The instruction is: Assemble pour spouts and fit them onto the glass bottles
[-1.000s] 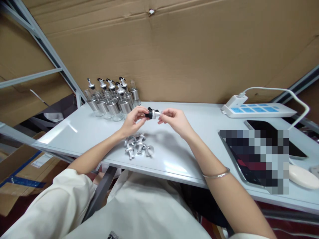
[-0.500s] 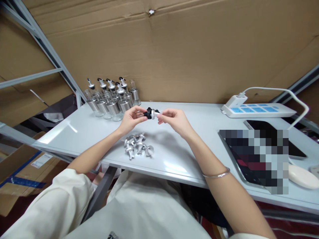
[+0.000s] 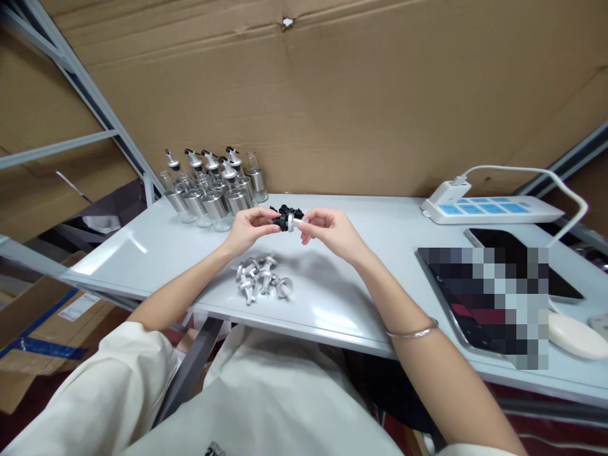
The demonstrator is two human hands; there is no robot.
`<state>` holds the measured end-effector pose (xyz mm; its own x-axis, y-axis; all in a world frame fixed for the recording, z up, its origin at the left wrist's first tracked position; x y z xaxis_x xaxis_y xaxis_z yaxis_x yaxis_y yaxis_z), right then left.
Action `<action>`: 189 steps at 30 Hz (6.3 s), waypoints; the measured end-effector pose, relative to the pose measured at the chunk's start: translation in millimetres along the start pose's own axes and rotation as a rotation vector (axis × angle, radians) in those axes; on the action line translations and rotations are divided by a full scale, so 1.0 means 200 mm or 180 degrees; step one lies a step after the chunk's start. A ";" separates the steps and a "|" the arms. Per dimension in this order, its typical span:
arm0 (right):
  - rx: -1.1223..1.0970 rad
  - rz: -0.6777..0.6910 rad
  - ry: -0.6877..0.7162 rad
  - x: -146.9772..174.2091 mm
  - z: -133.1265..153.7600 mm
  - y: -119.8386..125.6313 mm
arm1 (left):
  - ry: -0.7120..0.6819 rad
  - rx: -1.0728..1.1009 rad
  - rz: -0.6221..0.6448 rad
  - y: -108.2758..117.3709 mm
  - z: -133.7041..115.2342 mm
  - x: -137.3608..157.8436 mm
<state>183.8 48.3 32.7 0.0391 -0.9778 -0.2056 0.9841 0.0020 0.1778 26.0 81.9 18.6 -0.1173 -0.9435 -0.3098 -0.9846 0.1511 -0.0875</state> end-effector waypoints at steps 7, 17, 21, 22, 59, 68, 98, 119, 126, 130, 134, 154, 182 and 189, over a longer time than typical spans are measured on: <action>0.0103 0.0081 0.0058 0.01 0.01 0.00 | 0.0223 0.0050 -0.0098 0.00 0.01 0.01; 0.0127 0.0181 0.0148 0.00 -0.01 -0.01 | 0.0279 -0.0003 -0.0023 -0.01 0.01 0.02; 0.0146 0.0182 0.0112 0.00 0.00 -0.01 | 0.0338 0.0046 -0.0041 -0.01 0.01 0.02; 0.0166 0.0180 0.0099 0.00 0.00 -0.01 | 0.0345 0.0061 -0.0048 -0.01 0.01 0.02; 0.0246 0.0446 -0.0087 0.00 -0.09 -0.09 | -0.0138 0.0005 0.0083 -0.03 -0.02 0.03; 0.0577 -0.0296 0.0505 -0.02 -0.02 0.00 | -0.0415 -0.0007 0.0083 -0.04 -0.04 0.05; -0.0148 0.0038 -0.0275 0.01 -0.05 -0.07 | -0.1945 -0.1380 0.0299 -0.10 -0.18 0.14; -0.0015 -0.0275 -0.0560 0.00 -0.07 -0.04 | -0.0871 -0.1105 0.0016 -0.04 -0.08 0.07; -0.0040 -0.0290 -0.0300 -0.01 -0.06 -0.03 | 0.0045 -0.0390 0.0503 -0.09 0.04 0.06; -0.0041 -0.0306 -0.0214 -0.01 -0.06 -0.03 | -0.0035 -0.0374 0.0540 -0.10 0.02 0.07; -0.0010 -0.0301 -0.0202 -0.01 -0.06 -0.03 | 0.0038 -0.0369 0.0587 -0.10 0.03 0.07; 0.0163 -0.0148 0.0002 -0.01 -0.04 -0.03 | 0.0044 -0.0298 0.0733 -0.13 0.02 0.10; -0.0114 0.0158 -0.0134 -0.01 -0.06 -0.07 | -0.0015 -0.0168 0.0561 -0.11 0.02 0.09; -0.0118 0.0233 -0.0048 -0.01 -0.07 -0.07 | 0.0099 -0.0230 0.0697 -0.13 0.02 0.11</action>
<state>172.1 52.9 17.6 0.1089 -0.9778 -0.1789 0.9844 0.0811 0.1559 49.8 58.5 9.4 -0.3321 -0.8993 -0.2846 -0.9418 0.3329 0.0469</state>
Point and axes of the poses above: each hand's wrist, its own x-axis away from the middle knuckle, its own y-axis out of the back of the hand, z = x × y, the point moved 8 cm from there along -x, towards the middle knuckle, and after that the axes turned 12 degrees about -z, right-handed, at the moved point
